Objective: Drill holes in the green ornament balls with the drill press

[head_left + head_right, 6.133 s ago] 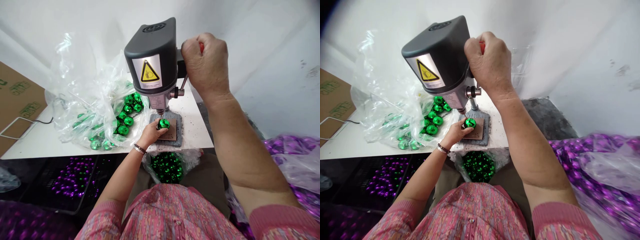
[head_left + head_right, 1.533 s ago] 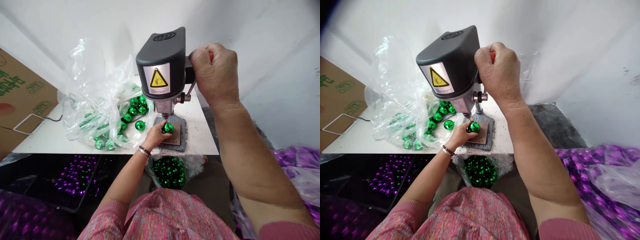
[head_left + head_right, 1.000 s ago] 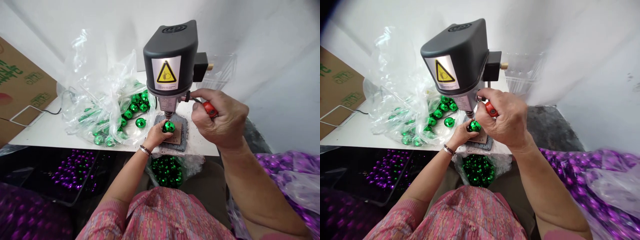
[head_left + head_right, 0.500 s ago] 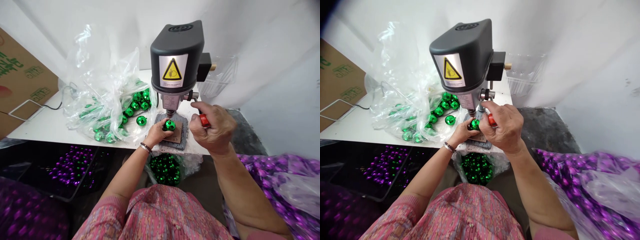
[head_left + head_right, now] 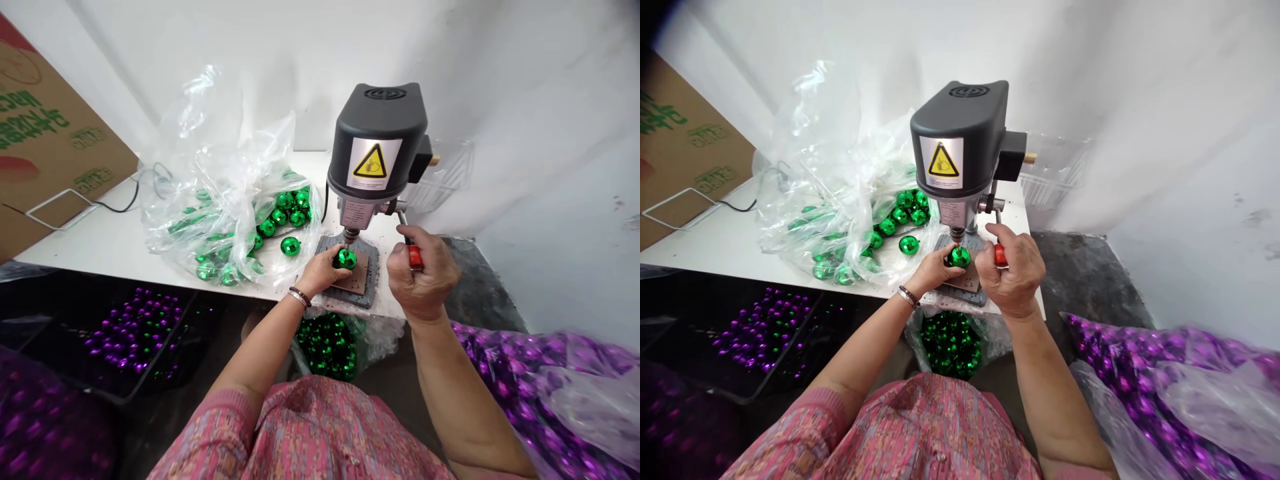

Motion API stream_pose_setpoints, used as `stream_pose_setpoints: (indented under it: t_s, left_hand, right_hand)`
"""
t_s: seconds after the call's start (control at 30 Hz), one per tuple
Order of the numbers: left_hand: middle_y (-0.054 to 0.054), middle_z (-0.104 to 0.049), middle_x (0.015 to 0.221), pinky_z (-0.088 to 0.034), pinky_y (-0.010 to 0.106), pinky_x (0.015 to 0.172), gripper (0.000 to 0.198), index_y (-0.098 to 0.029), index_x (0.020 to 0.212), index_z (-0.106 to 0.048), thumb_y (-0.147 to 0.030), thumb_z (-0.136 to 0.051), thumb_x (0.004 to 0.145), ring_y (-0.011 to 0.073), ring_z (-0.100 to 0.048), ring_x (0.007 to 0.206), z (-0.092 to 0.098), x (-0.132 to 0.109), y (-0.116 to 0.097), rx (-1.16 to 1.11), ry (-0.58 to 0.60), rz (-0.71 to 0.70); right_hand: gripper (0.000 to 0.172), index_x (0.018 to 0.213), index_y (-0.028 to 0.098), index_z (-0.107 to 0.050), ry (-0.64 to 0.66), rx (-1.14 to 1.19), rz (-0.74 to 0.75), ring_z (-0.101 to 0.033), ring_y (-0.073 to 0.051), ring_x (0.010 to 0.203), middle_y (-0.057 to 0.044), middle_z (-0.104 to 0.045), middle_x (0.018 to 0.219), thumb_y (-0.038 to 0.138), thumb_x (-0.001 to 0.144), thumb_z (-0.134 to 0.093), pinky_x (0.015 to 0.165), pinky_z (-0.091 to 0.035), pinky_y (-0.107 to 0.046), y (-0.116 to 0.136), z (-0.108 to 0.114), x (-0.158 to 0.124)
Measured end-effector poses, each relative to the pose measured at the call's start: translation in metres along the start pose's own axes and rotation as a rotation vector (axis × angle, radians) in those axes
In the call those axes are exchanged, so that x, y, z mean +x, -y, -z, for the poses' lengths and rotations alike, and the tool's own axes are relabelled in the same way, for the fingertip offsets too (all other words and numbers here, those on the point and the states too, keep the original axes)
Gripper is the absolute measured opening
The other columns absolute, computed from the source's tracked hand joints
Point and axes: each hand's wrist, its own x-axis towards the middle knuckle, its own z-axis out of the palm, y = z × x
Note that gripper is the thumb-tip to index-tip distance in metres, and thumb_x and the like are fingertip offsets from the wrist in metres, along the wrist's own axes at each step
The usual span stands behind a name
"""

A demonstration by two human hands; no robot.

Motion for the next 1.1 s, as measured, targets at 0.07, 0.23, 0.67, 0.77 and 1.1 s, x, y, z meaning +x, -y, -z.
stream_pose_setpoints:
  t_s: [0.07, 0.23, 0.67, 0.77, 1.1]
  left_hand:
    - [0.006, -0.071, 0.124, -0.049, 0.032, 0.097, 0.073, -0.022, 0.141, -0.057, -0.032, -0.079, 0.072, 0.0252, -0.066, 0.11, 0.0, 0.0, 0.0, 0.003, 0.002, 0.007]
    - [0.006, -0.073, 0.117, -0.051, 0.035, 0.093, 0.071, -0.022, 0.14, -0.058, -0.031, -0.078, 0.072, 0.0261, -0.067, 0.104, 0.001, -0.001, 0.0, -0.029, 0.009, -0.004]
    - [0.006, -0.068, 0.121, -0.05, 0.034, 0.097, 0.068, -0.02, 0.139, -0.056, -0.029, -0.074, 0.073, 0.022, -0.064, 0.107, 0.02, -0.063, 0.009, -0.134, 0.204, -0.175]
    - [0.009, -0.066, 0.125, -0.05, 0.036, 0.097, 0.076, -0.023, 0.139, -0.058, -0.029, -0.082, 0.066, 0.0245, -0.064, 0.11, 0.024, -0.085, 0.014, -0.026, 0.418, -0.23]
    - [0.018, -0.068, 0.12, -0.046, 0.04, 0.099, 0.044, -0.014, 0.127, -0.062, -0.025, -0.062, 0.085, 0.0274, -0.064, 0.109, 0.06, -0.024, 0.047, 0.041, -0.477, 0.204]
  right_hand:
    - [0.027, 0.108, 0.02, -0.062, -0.008, 0.003, -0.001, -0.059, -0.012, 0.069, -0.001, -0.071, 0.088, 0.012, 0.083, -0.055, 0.069, -0.049, -0.024, 0.0, -0.001, -0.005]
    - [0.024, 0.103, 0.02, -0.065, -0.006, 0.045, 0.011, -0.057, -0.011, 0.064, -0.001, -0.069, 0.081, 0.013, 0.082, -0.055, 0.065, -0.048, -0.024, -0.001, -0.002, -0.01]
    - [0.025, 0.094, 0.016, -0.073, 0.031, 0.213, -0.53, -0.054, -0.008, 0.063, -0.003, -0.071, 0.08, 0.027, 0.084, -0.053, 0.069, -0.049, -0.025, 0.003, -0.009, 0.08]
    - [0.026, 0.096, 0.015, -0.074, 0.028, 0.215, -0.521, -0.054, -0.008, 0.062, -0.003, -0.072, 0.08, 0.026, 0.084, -0.053, 0.065, -0.047, -0.024, 0.002, -0.008, 0.075]
    - [0.029, 0.098, 0.016, -0.075, 0.016, 0.191, -0.472, -0.05, -0.007, 0.059, -0.003, -0.072, 0.083, 0.026, 0.083, -0.053, 0.065, -0.048, -0.025, 0.002, -0.006, 0.071]
